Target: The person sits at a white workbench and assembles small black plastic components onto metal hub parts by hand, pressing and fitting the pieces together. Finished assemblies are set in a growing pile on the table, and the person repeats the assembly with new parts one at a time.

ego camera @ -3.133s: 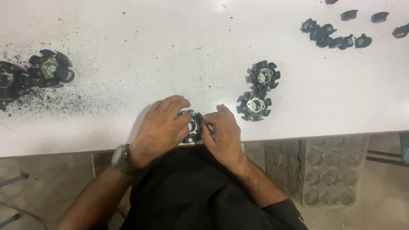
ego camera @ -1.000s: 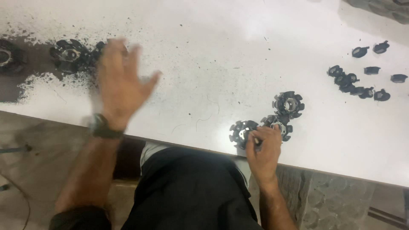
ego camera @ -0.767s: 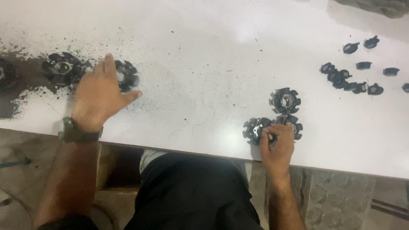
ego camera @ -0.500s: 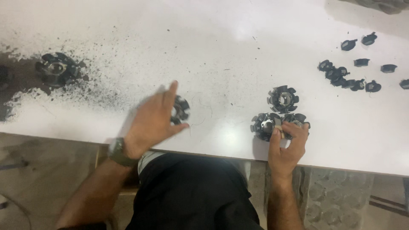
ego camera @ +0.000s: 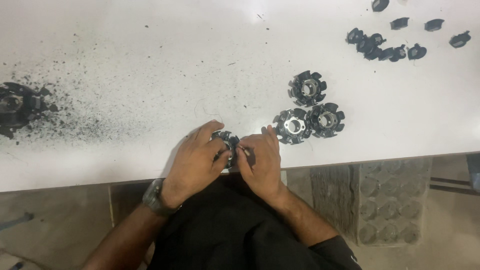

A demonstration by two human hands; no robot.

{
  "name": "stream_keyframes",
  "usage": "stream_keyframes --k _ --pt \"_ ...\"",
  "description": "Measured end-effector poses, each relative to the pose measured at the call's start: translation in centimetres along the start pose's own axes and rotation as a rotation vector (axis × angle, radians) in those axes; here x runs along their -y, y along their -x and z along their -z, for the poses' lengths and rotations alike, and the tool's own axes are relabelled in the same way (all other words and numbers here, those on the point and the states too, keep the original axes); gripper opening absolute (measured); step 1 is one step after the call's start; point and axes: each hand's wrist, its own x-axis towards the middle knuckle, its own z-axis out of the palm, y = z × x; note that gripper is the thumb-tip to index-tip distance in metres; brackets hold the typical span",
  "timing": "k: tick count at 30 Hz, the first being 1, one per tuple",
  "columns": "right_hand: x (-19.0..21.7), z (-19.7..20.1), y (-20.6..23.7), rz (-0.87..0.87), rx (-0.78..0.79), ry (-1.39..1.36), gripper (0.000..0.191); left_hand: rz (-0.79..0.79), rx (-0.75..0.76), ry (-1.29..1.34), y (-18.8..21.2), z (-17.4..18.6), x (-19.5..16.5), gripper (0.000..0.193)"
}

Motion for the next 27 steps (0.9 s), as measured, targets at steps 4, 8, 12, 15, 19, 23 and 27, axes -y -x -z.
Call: stream_keyframes --k 4,8,12,15,19,23,27 --pt "-0.3 0.1 0.1 0.01 0.018 0.036 0.022 0.183 0.179 0.089 0.4 1.9 1.3 0.015" --pt "-1.0 0.1 0.3 0.0 0.017 -0.01 0.02 0.215 0.358 -0.144 1.9 5.1 1.3 0.017" --pt "-1.2 -0.1 0.5 -0.001 0.02 -0.028 0.021 -0.143 -0.024 -0.139 2.2 5.0 -0.8 0.028" --pt "-1.0 -0.1 0.9 0.062 -0.016 -0.057 0.025 -0.282 -0.055 -0.006 1.0 2.9 -1.8 0.024" --pt "-0.4 -0.2 1.6 0.065 -0.01 -0.061 0.029 -0.095 -0.084 -0.056 -0.4 0.0 -1.1 0.026" --pt "-0.1 -0.4 2.0 0.035 -0.001 -0.026 0.029 0.035 -0.085 0.045 0.6 -1.1 -0.3 0.022" --pt "0.0 -0.6 1.6 0.075 0.005 0.007 0.027 0.055 -0.148 0.09 1.4 -1.3 0.3 0.021"
